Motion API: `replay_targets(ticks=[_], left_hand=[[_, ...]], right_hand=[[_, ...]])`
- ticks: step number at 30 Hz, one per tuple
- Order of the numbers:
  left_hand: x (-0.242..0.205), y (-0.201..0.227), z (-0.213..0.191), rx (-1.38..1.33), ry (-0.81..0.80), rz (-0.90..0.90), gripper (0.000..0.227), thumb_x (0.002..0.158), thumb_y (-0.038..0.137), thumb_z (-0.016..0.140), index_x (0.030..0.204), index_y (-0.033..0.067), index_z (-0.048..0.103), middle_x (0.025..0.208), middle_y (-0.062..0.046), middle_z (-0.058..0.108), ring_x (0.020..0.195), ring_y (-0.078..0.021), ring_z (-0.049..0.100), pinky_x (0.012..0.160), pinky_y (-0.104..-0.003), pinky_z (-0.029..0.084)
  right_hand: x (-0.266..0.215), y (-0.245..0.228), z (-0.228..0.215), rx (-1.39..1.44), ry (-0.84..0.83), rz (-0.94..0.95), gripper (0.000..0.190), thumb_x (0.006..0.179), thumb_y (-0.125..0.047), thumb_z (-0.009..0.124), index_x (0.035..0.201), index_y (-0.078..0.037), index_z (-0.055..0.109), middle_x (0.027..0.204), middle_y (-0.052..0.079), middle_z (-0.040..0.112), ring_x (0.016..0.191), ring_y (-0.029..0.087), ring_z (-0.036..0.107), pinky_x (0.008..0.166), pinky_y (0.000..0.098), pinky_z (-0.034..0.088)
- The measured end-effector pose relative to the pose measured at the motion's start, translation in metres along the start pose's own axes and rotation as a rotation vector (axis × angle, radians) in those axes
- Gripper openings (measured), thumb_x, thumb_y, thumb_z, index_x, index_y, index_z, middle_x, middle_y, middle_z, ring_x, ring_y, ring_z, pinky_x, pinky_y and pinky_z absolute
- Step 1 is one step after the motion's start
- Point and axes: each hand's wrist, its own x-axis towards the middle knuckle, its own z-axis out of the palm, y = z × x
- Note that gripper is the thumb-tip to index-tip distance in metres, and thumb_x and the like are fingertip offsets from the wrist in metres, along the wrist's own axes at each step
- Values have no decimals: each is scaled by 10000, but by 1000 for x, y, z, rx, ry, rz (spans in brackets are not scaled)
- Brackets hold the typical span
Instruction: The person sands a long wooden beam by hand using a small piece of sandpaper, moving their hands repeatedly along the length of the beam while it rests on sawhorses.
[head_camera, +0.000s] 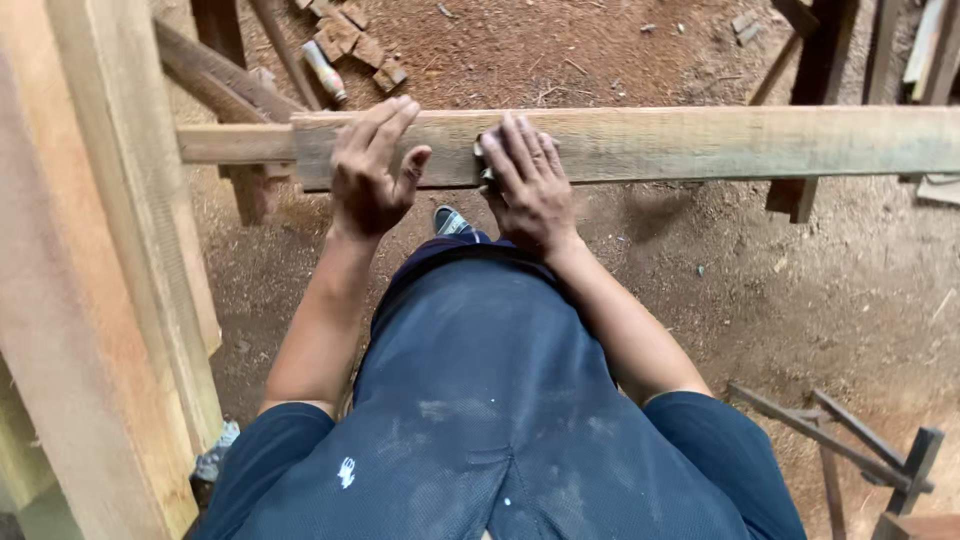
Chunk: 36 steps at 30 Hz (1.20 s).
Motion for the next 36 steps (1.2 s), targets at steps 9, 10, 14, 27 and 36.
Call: replay_targets(ticks=[9,10,14,27,36], left_hand=[[35,31,-15,431,-579,3,1179,701,896,643,1591,196,320,1586,-163,328,1451,-319,318,1233,-476,237],[35,35,-15,448,-598,1,1215,672,903,671,1595,197,317,1582,-153,336,1444,-310,329,1235,-474,243],[38,37,-17,460,-598,-1,1280,569,858,762,1575,197,328,1567,-143,359,1425,-298,352,1215,-457,263],[36,36,-13,478,-591,-39,1229,545,756,848,1549,239,364,1542,-115,395,1423,-277,374,1228,-441,266],[23,23,1,453,-482,33,1218,583,820,826,1537,204,384,1511,-126,428,1389,-301,404,1207,-494,301]], right_hand=[[-68,112,-19,-233,298,284,848,1049,-738,234,1595,-101,352,1642,199,373,1543,346,379,1323,482,273],[-74,115,-23,-224,309,382,843,1063,-747,233,1580,-93,357,1643,225,351,1550,364,360,1321,501,261],[-60,63,-14,175,187,486,808,895,-843,321,1327,-188,513,1402,51,553,1284,243,557,1171,433,449],[-75,66,3,610,605,345,216,1153,-142,475,1365,-111,500,1323,101,650,1229,224,663,1084,372,581],[-24,37,-22,235,272,3,256,1090,-170,520,1319,-117,622,1298,111,669,1186,268,669,1022,426,546]])
